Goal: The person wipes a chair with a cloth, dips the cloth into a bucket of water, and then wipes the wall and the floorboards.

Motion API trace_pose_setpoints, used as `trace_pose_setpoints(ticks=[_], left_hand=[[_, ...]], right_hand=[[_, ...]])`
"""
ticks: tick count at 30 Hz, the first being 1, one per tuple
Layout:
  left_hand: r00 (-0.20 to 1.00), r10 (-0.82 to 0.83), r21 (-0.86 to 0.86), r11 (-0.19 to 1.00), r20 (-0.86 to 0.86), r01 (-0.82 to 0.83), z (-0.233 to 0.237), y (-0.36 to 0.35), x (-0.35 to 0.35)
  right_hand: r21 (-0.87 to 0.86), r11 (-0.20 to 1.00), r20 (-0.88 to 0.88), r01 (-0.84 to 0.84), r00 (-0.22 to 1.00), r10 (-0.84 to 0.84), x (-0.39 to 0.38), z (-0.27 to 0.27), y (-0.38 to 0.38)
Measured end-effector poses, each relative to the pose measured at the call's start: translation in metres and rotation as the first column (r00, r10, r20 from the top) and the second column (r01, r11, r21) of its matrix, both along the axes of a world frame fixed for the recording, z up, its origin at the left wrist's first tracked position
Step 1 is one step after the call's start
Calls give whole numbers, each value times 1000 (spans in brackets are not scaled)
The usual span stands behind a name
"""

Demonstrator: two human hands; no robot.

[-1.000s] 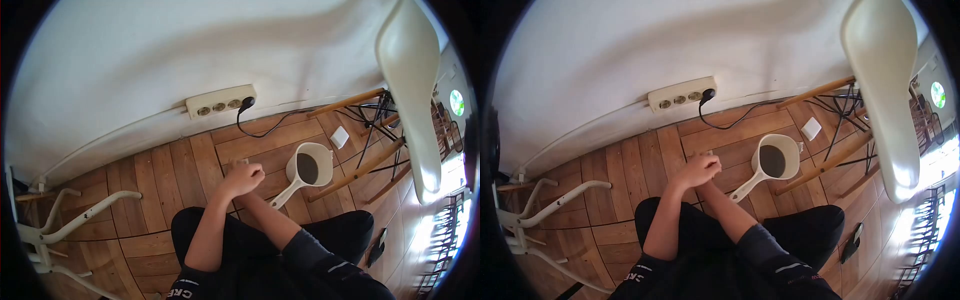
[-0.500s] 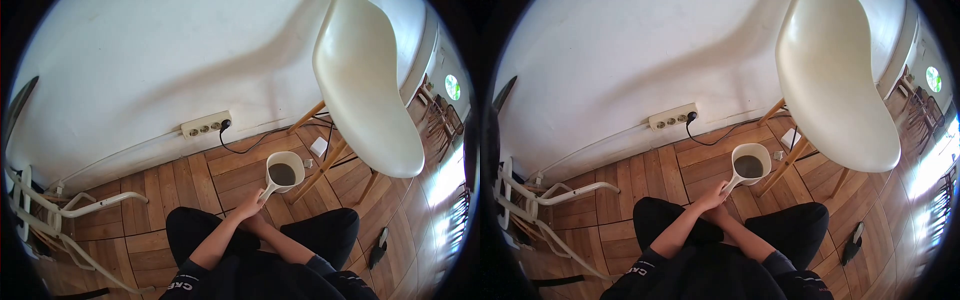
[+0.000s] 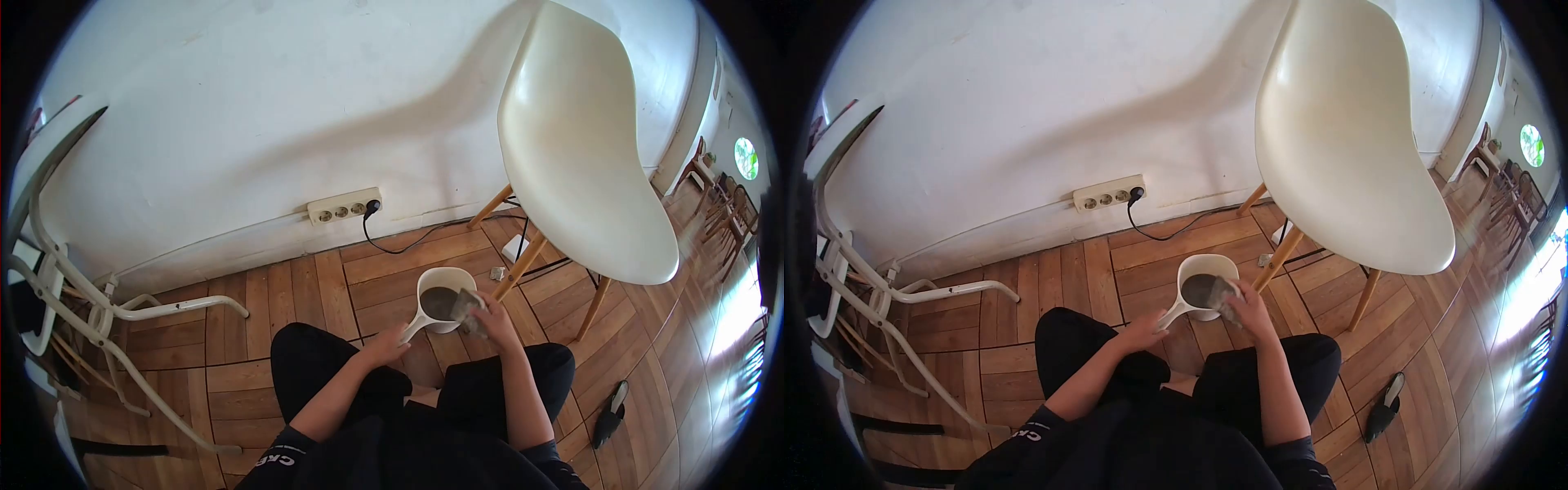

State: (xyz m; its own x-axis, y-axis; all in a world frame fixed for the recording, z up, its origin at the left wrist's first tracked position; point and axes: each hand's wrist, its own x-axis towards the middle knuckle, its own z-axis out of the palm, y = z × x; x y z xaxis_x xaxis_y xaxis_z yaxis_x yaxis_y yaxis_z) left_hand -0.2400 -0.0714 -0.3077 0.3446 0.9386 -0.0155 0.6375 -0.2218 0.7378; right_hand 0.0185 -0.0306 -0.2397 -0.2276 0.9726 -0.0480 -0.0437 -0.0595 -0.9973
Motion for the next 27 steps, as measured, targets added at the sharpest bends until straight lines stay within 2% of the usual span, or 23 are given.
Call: trace_pose_setpoints(ticks=[3,4,6,7,10,11,12,13,15,16,17,18,19,20,21,22,23,24,25,27], left_hand=[[996,4,-32,999,-84,-7,17,-10,-11],[991,-6,-26,1000,-134,2,20,-12,-16],[982,-11,-68,998,-187,-1,22,-12,-23],[972,-22,-105,994,-233,-3,23,-11,-27],[958,-18,-128,992,-287,-20,25,-9,-36],[957,-16,-130,991,-289,-23,20,-9,-39],[958,23,-79,996,-287,-47,12,-8,-42],[957,60,-27,997,-283,-70,7,-6,-43],[944,66,-10,997,-324,-73,16,-6,-43],[928,76,11,997,-364,-77,21,-6,-42],[928,76,11,997,-364,-77,21,-7,-41],[901,143,98,989,-409,-113,21,-8,-38],[868,214,186,972,-447,-144,18,-10,-36],[867,218,187,971,-448,-147,12,-13,-33],[876,298,319,931,-379,-179,5,-17,-29],[880,368,442,871,-300,-214,4,-20,-25],[877,372,441,871,-303,-217,3,-22,-20],[878,400,524,824,-265,-217,1,-25,-13],[879,422,602,769,-223,-216,3,-27,-8],[895,388,639,751,-221,-168,9,-31,1]], right_hand=[[-9,996,33,85,996,-85,-10,3,8],[-11,997,28,80,996,-80,-15,2,10],[-186,982,-119,-23,993,1,-24,-2,13],[-188,982,-123,-26,992,2,-28,-10,16],[-162,984,-30,-77,997,73,-38,-29,25],[5,996,267,-88,960,83,-40,-30,25],[162,976,538,-144,842,35,-42,-32,26],[161,976,537,-144,843,36,-45,-43,28],[396,880,747,-261,649,-144,-52,-69,32],[398,880,747,-261,649,-145,-59,-65,29],[246,928,861,-281,503,-76,-67,-56,24],[88,958,939,-273,343,11,-72,-49,21],[88,957,939,-275,344,12,-73,-54,21],[43,939,964,-342,260,51,-75,-60,19],[-8,915,981,-404,172,84,-77,-65,17],[-8,913,981,-408,174,86,-77,-72,16],[-65,895,989,-441,89,115,-75,-77,16],[-125,875,990,-468,1,142,-74,-83,16],[-127,872,989,-472,1,145,-75,-83,17],[-189,858,980,-478,-44,192,-73,-85,17]])
